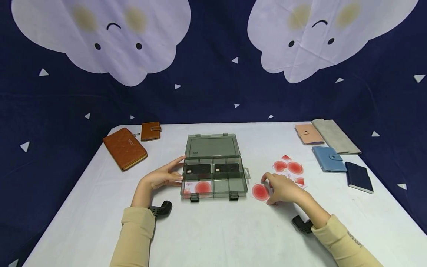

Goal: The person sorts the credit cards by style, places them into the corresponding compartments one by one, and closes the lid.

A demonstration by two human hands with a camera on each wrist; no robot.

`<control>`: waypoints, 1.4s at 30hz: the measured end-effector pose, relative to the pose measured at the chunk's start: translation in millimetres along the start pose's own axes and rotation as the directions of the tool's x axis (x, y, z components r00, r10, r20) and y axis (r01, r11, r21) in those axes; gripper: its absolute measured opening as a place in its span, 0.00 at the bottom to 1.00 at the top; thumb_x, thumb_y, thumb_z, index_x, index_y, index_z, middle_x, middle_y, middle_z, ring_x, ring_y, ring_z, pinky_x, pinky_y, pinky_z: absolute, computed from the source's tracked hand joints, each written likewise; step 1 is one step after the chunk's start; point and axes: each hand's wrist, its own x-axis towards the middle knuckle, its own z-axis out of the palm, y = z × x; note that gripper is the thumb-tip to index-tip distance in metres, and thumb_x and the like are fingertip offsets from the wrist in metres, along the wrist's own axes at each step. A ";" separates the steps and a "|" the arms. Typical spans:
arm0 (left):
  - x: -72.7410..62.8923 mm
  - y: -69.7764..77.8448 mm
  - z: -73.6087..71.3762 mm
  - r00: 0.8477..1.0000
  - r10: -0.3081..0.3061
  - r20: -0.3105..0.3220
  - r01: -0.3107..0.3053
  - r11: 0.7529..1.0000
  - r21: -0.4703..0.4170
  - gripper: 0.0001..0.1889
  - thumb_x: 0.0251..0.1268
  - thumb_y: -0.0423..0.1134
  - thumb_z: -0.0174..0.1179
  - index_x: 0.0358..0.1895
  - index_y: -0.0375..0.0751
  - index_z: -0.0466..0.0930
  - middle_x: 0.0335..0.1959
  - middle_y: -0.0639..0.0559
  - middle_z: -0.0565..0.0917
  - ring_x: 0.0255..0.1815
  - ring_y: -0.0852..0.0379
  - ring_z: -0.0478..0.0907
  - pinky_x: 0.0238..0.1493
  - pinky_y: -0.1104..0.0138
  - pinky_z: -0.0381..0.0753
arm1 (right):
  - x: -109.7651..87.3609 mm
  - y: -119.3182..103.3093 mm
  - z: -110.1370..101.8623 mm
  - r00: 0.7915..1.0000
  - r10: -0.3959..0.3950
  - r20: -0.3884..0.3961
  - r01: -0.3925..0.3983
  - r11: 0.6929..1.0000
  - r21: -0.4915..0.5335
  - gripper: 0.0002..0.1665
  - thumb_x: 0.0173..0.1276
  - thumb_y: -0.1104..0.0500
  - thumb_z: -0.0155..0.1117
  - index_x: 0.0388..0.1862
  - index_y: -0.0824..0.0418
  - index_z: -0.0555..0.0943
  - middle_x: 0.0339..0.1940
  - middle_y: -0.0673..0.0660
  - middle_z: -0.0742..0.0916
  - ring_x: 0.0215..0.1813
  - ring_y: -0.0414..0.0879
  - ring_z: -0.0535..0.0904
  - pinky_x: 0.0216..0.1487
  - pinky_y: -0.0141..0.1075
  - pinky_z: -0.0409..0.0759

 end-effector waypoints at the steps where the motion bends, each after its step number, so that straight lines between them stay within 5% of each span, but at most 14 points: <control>1: -0.1 0.0 -0.3 1.000 0.000 0.000 0.000 1.000 0.002 0.46 0.59 0.25 0.56 0.75 0.49 0.37 0.72 0.35 0.38 0.37 0.61 0.76 0.51 0.59 0.77 | 0.5 0.2 0.2 1.000 0.000 0.003 0.000 1.000 0.003 0.36 0.35 0.63 0.78 0.46 0.62 0.73 0.27 0.53 0.74 0.27 0.44 0.67 0.26 0.35 0.67; 6: 0.3 0.4 -1.1 1.000 -0.001 -0.002 0.001 1.000 0.005 0.45 0.59 0.25 0.56 0.75 0.50 0.38 0.72 0.35 0.40 0.37 0.60 0.76 0.51 0.60 0.77 | 3.5 0.2 -0.6 0.999 0.023 0.043 -0.024 1.000 0.018 0.34 0.35 0.62 0.78 0.44 0.61 0.73 0.26 0.53 0.74 0.28 0.45 0.67 0.26 0.36 0.65; 9: 0.6 0.9 -1.2 1.000 -0.001 -0.002 0.001 1.000 0.009 0.46 0.59 0.26 0.57 0.75 0.50 0.38 0.72 0.36 0.39 0.37 0.61 0.76 0.51 0.60 0.77 | 5.8 3.4 -2.5 0.998 0.004 0.061 -0.007 0.999 0.042 0.25 0.38 0.62 0.76 0.37 0.61 0.75 0.25 0.52 0.74 0.27 0.44 0.67 0.26 0.35 0.65; 13: 0.7 1.2 -1.3 1.000 -0.003 -0.004 0.003 1.000 0.014 0.46 0.59 0.27 0.58 0.75 0.50 0.38 0.72 0.36 0.39 0.36 0.61 0.76 0.51 0.59 0.77 | 9.2 9.4 -10.0 0.997 -0.054 0.062 0.042 0.983 0.180 0.09 0.52 0.63 0.67 0.26 0.61 0.74 0.21 0.49 0.72 0.23 0.41 0.66 0.23 0.32 0.65; 16: 0.9 1.1 -1.4 1.000 -0.004 -0.009 0.005 1.000 0.013 0.46 0.59 0.26 0.58 0.75 0.50 0.38 0.72 0.36 0.39 0.36 0.60 0.75 0.51 0.59 0.77 | 10.2 11.4 -19.3 0.996 -0.077 0.032 0.064 0.950 0.307 0.07 0.58 0.65 0.62 0.24 0.62 0.73 0.19 0.48 0.71 0.21 0.40 0.65 0.22 0.30 0.64; 23: 0.8 1.5 -0.8 1.000 -0.006 -0.014 0.006 1.000 0.014 0.46 0.59 0.26 0.58 0.75 0.50 0.39 0.72 0.36 0.39 0.36 0.61 0.75 0.50 0.60 0.78 | 11.4 -1.4 -39.6 0.989 -0.027 -0.142 0.087 0.898 0.432 0.09 0.60 0.70 0.60 0.37 0.70 0.70 0.25 0.54 0.78 0.29 0.42 0.72 0.30 0.31 0.72; 28: 0.5 1.3 -0.8 1.000 -0.002 -0.009 0.003 1.000 0.010 0.46 0.59 0.27 0.58 0.75 0.50 0.39 0.72 0.35 0.39 0.36 0.60 0.75 0.50 0.60 0.78 | 17.5 -16.0 -40.6 0.971 0.042 -0.235 0.087 0.855 0.511 0.31 0.60 0.70 0.61 0.61 0.67 0.62 0.38 0.65 0.80 0.32 0.44 0.78 0.33 0.36 0.79; 33: 0.3 -0.1 -1.2 1.000 -0.002 -0.004 0.003 1.000 0.013 0.46 0.59 0.27 0.58 0.75 0.50 0.39 0.72 0.36 0.39 0.36 0.60 0.75 0.51 0.58 0.77 | 23.5 -30.5 -35.8 0.959 0.032 -0.280 0.135 0.822 0.554 0.46 0.55 0.73 0.63 0.70 0.56 0.55 0.57 0.76 0.69 0.29 0.48 0.79 0.33 0.40 0.80; 39: 0.5 -1.5 -1.0 1.000 0.003 0.003 -0.003 1.000 0.021 0.45 0.60 0.26 0.57 0.75 0.51 0.38 0.72 0.35 0.39 0.35 0.61 0.75 0.52 0.58 0.76 | 30.8 -45.9 -23.8 0.967 -0.042 -0.250 0.185 0.792 0.582 0.36 0.56 0.74 0.62 0.64 0.58 0.66 0.61 0.71 0.69 0.31 0.52 0.81 0.35 0.43 0.82; 42: 1.0 -1.8 -0.8 1.000 0.006 0.001 -0.006 1.000 0.022 0.45 0.61 0.26 0.56 0.75 0.51 0.38 0.72 0.35 0.40 0.35 0.61 0.75 0.52 0.58 0.77 | 35.0 -50.3 -16.3 0.963 -0.060 -0.262 0.201 0.809 0.552 0.24 0.58 0.71 0.62 0.54 0.61 0.71 0.43 0.66 0.78 0.31 0.47 0.78 0.33 0.38 0.80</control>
